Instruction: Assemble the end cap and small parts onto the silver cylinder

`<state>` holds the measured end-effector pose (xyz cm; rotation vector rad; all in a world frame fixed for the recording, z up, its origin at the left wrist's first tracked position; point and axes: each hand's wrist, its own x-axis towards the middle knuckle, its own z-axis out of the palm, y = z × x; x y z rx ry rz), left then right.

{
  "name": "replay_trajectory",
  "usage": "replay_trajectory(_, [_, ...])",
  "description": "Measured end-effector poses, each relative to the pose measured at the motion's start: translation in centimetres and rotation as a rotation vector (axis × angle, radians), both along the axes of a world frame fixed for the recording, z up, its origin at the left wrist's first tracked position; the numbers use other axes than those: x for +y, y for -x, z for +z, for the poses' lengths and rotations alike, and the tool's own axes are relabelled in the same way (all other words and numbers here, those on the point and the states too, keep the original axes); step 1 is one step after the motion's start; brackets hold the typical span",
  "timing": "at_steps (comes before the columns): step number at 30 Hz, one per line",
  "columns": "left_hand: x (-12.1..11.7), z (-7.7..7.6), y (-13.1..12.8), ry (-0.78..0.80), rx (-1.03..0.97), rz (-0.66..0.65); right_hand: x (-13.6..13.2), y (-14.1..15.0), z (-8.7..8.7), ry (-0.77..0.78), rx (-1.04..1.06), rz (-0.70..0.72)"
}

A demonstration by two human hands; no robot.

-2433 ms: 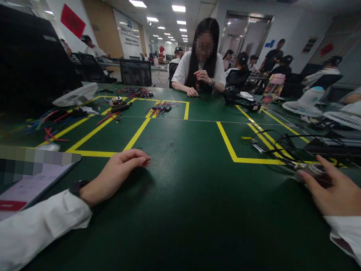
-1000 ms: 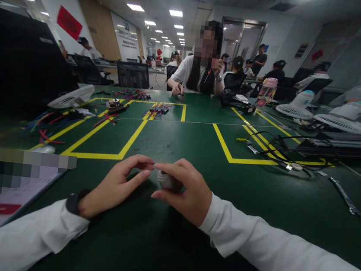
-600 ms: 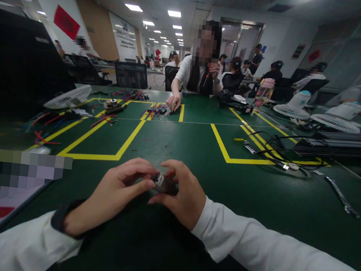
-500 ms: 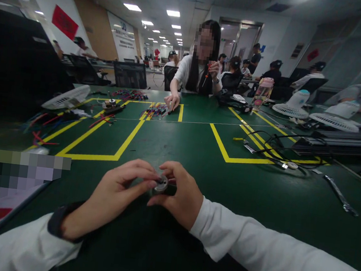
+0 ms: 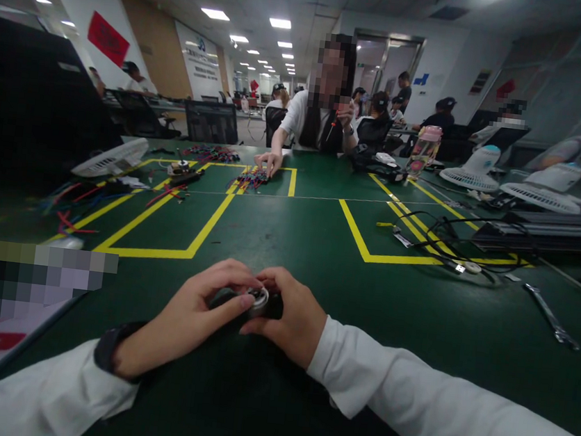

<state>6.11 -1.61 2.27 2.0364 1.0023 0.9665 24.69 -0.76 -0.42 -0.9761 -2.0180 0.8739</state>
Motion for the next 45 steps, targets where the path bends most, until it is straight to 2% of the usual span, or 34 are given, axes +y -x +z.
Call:
replay_trajectory(6, [0.3, -0.1, 0.1, 0.198, -0.112, -0.007, 0.0, -0.1, -0.4, -0.002, 0.031, 0.013])
replay_trajectory(11, [0.5, -1.1, 0.5, 0.290, -0.296, -0.071, -0.2, -0.6, 1.7, -0.213, 0.008, -0.112])
replay_trajectory(14, [0.3, -1.0, 0.2, 0.196, -0.188, -0.046, -0.2, -0.8, 2.3, -0.206, -0.032, -0.053])
replay_trajectory(18, [0.1, -0.1, -0.3, 0.018, -0.045, 0.015, -0.1, -0.4, 1.1, -0.061, -0.006, -0.005])
replay_trajectory(21, [0.3, 0.4, -0.3, 0.008, -0.047, 0.051, 0.0, -0.2, 0.1, -0.012, 0.005, -0.013])
replay_trajectory(25, [1.3, 0.3, 0.9, -0.013, -0.085, 0.143, 0.0, -0.5, 0.3, -0.034, -0.039, -0.006])
replay_trajectory(27, [1.8, -0.2, 1.8, -0.028, 0.009, 0.111, 0.1, -1.0, 0.7, -0.066, -0.064, -0.026])
replay_trajectory(30, [2.4, -1.1, 2.9, -0.075, 0.280, -0.024, 0.4, -1.8, 1.0, -0.087, -0.085, -0.065])
replay_trajectory(34, [2.5, -1.6, 3.3, -0.112, 0.449, -0.054, 0.7, -2.6, 0.8, -0.070, -0.090, -0.076])
replay_trajectory(37, [2.6, -1.5, 3.2, -0.083, 0.425, -0.060, 0.6, -2.5, 0.6, -0.064, -0.098, -0.076])
replay_trajectory(41, [2.6, -1.0, 3.1, 0.006, 0.233, 0.017, 0.5, -2.3, 0.7, -0.031, -0.073, -0.064])
replay_trajectory(43, [2.5, -0.9, 3.3, 0.069, 0.146, 0.093, 0.7, -2.9, 1.0, 0.051, 0.014, -0.053])
replay_trajectory(45, [2.5, -0.9, 3.4, 0.121, 0.099, 0.153, 1.2, -4.3, 1.4, 0.144, 0.149, -0.103])
